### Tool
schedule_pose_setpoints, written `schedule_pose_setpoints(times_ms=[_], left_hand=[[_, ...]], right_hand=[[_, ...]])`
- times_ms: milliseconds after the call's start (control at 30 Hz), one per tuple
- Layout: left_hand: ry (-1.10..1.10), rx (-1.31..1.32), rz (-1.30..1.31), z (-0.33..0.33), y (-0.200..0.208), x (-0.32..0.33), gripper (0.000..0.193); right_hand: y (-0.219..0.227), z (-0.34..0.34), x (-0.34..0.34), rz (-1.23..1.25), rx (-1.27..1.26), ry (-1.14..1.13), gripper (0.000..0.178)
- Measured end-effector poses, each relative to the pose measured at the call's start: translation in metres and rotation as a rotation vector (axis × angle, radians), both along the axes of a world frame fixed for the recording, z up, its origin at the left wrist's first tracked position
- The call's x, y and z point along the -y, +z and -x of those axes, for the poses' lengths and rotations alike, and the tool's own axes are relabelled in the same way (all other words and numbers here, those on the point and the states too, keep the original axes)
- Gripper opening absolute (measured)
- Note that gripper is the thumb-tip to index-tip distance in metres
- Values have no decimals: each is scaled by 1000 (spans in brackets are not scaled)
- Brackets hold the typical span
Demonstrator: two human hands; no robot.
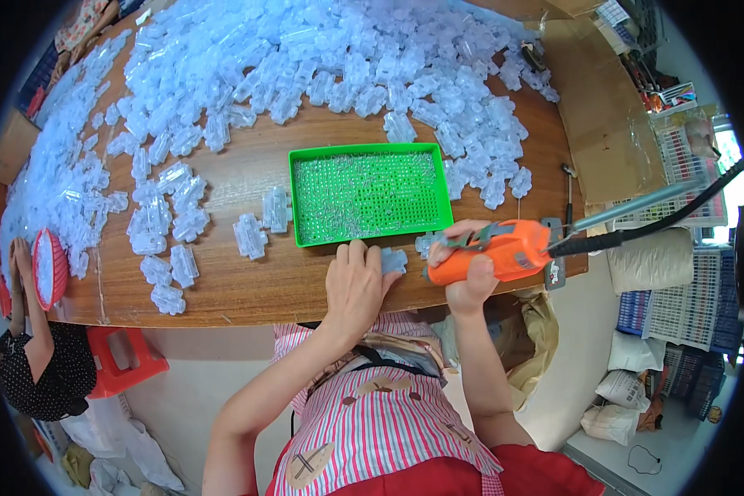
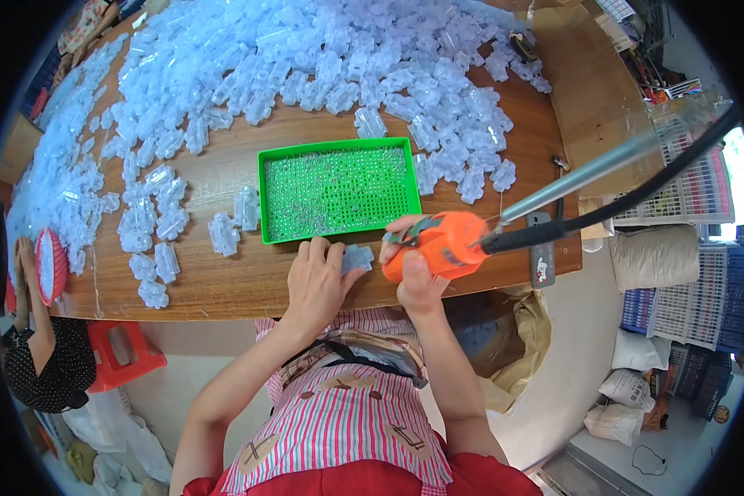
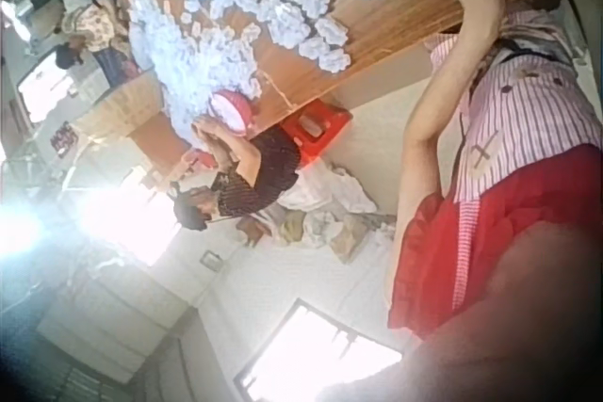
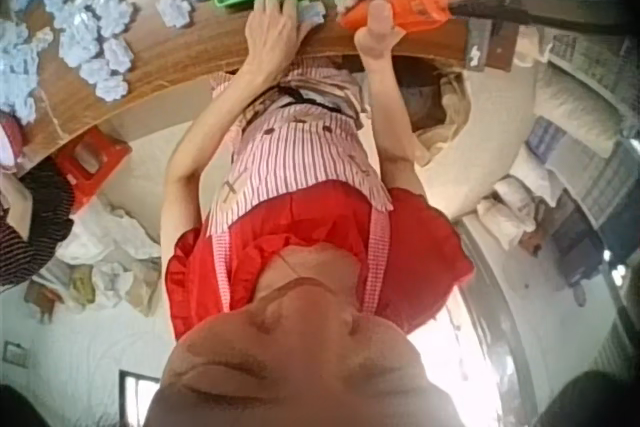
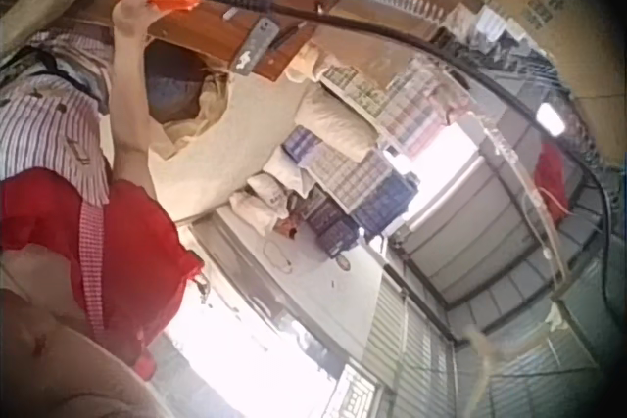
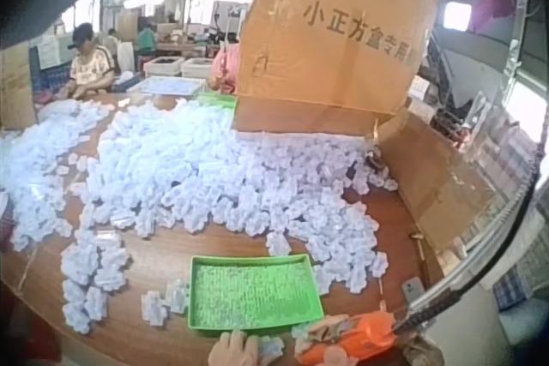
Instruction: The person picks up small metal pins from a green tray and inserts them into clear plastic components before applying glue with an orange glue gun. This process is repeated for several components which are then placed in a row on the table.
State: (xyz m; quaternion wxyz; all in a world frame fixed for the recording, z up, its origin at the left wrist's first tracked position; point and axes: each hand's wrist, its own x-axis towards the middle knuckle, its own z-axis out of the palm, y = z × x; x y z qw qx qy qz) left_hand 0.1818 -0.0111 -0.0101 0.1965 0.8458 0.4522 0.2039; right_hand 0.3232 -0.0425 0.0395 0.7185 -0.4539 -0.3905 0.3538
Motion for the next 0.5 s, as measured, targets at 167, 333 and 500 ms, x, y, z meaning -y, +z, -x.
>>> schedule_pose_setpoints(times_ms=[167,333,500], left_hand=[[-38,146,335,9,-5,6,45],[110,318,641,49,-1,35,47],[312,839,1410,82,-18,88,35]], right_hand=[[-1,13,0,9,-8,31,62],[9,24,1,-21,-56,84,66],[2,50,7,3,-100,266,71]])
